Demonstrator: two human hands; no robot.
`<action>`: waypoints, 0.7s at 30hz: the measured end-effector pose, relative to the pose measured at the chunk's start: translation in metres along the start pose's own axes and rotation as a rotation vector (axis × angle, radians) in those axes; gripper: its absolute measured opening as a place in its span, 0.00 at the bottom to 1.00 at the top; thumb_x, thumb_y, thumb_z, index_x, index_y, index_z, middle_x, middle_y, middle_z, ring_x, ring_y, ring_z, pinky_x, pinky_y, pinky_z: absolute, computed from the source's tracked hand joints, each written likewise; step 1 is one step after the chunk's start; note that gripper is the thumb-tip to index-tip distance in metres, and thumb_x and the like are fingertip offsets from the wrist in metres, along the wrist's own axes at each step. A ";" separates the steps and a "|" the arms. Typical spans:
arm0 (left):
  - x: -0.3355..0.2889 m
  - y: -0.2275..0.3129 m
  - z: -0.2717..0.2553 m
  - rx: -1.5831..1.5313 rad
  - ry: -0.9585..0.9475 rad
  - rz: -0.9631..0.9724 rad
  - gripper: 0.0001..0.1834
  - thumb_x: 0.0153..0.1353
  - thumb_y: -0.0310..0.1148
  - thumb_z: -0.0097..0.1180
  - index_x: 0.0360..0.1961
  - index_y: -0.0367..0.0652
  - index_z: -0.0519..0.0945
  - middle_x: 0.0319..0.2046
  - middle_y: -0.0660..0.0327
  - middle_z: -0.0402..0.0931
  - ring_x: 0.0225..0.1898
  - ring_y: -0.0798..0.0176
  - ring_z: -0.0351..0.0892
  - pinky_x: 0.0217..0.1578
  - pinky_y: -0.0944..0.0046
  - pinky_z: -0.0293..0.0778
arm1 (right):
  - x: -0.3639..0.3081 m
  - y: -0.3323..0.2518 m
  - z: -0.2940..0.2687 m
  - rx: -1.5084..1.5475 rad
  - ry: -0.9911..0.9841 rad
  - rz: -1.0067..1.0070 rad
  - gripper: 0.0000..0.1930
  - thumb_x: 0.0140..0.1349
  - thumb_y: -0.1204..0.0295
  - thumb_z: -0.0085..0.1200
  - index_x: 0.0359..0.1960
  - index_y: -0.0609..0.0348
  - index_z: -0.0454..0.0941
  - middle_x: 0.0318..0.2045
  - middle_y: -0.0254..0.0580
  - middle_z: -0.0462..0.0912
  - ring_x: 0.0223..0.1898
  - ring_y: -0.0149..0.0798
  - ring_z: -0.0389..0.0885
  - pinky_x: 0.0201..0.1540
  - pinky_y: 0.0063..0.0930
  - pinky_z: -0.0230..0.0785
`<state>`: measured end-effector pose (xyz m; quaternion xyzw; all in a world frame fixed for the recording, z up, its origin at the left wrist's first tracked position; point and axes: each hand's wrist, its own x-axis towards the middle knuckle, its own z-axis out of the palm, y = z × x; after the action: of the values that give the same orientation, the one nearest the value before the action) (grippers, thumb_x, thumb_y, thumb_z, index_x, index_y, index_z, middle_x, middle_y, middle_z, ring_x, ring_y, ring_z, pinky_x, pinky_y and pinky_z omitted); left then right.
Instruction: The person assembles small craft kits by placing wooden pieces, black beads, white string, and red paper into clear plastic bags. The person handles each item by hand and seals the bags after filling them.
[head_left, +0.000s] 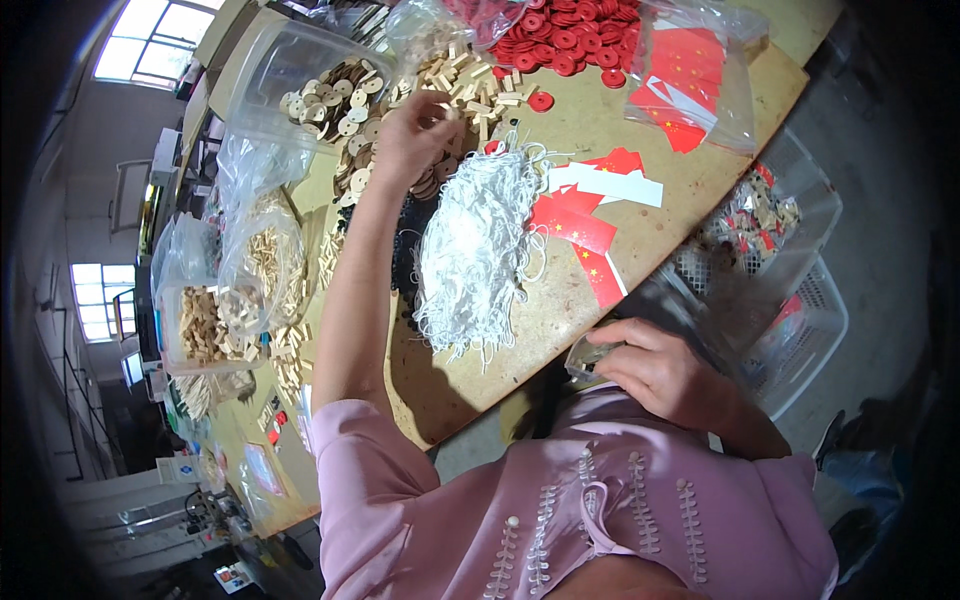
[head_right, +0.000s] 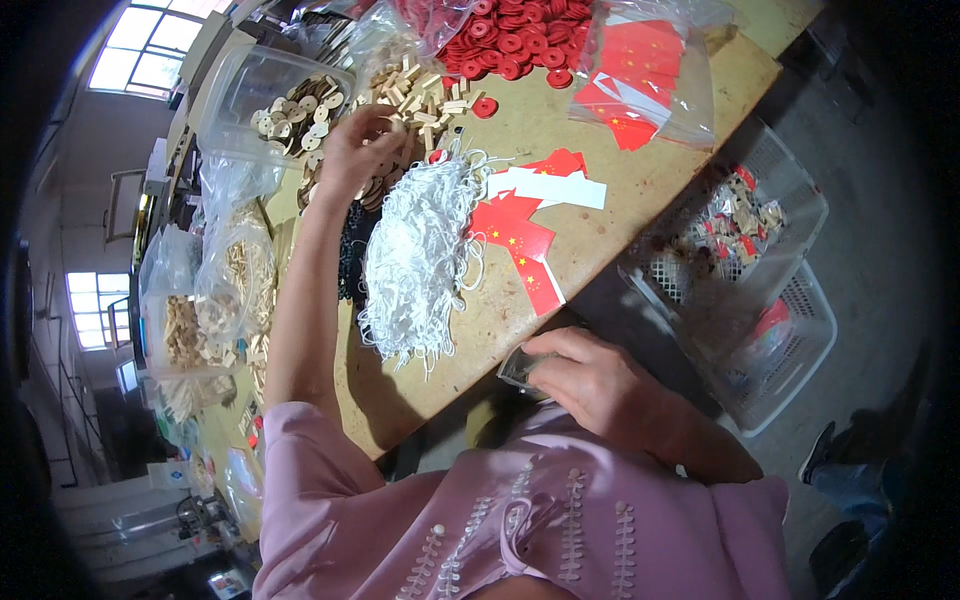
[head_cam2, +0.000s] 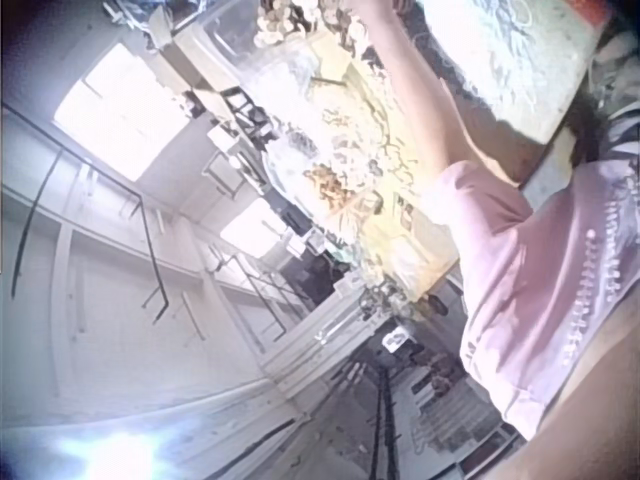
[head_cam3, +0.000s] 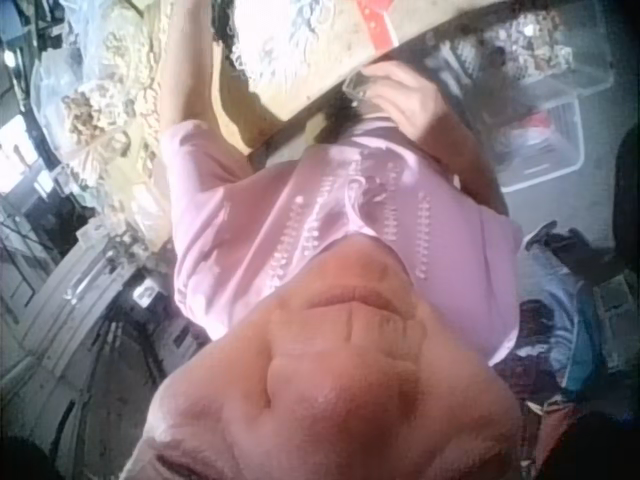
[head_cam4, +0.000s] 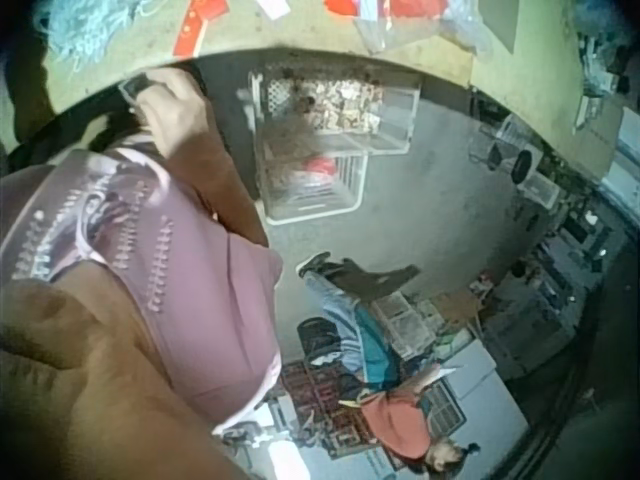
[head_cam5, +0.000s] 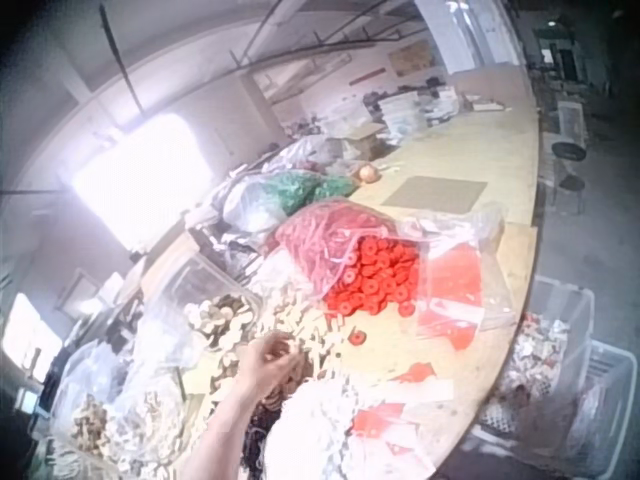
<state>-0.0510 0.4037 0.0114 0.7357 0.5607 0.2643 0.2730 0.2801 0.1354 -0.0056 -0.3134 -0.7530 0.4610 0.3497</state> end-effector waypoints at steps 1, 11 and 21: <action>-0.001 0.003 0.000 -0.316 0.062 -0.022 0.15 0.70 0.31 0.60 0.55 0.40 0.82 0.38 0.66 0.83 0.39 0.70 0.82 0.45 0.67 0.81 | 0.000 0.000 -0.001 0.001 0.001 0.009 0.05 0.62 0.79 0.63 0.38 0.65 0.82 0.50 0.54 0.82 0.50 0.56 0.83 0.51 0.41 0.78; 0.006 0.020 0.027 -0.052 -0.106 -0.047 0.14 0.64 0.37 0.70 0.45 0.40 0.84 0.33 0.62 0.84 0.33 0.67 0.82 0.37 0.67 0.78 | 0.004 0.001 -0.001 -0.018 -0.026 -0.009 0.04 0.63 0.79 0.62 0.38 0.65 0.82 0.50 0.55 0.82 0.50 0.56 0.83 0.50 0.42 0.79; 0.008 0.011 -0.001 -0.841 -0.012 -0.354 0.10 0.68 0.37 0.64 0.42 0.41 0.83 0.37 0.65 0.79 0.29 0.73 0.70 0.27 0.71 0.65 | -0.002 0.002 -0.003 -0.010 -0.011 0.028 0.04 0.63 0.79 0.61 0.38 0.65 0.82 0.50 0.55 0.82 0.50 0.56 0.83 0.50 0.41 0.78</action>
<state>-0.0427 0.4095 0.0202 0.4555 0.5202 0.4138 0.5922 0.2835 0.1359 -0.0068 -0.3233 -0.7528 0.4636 0.3374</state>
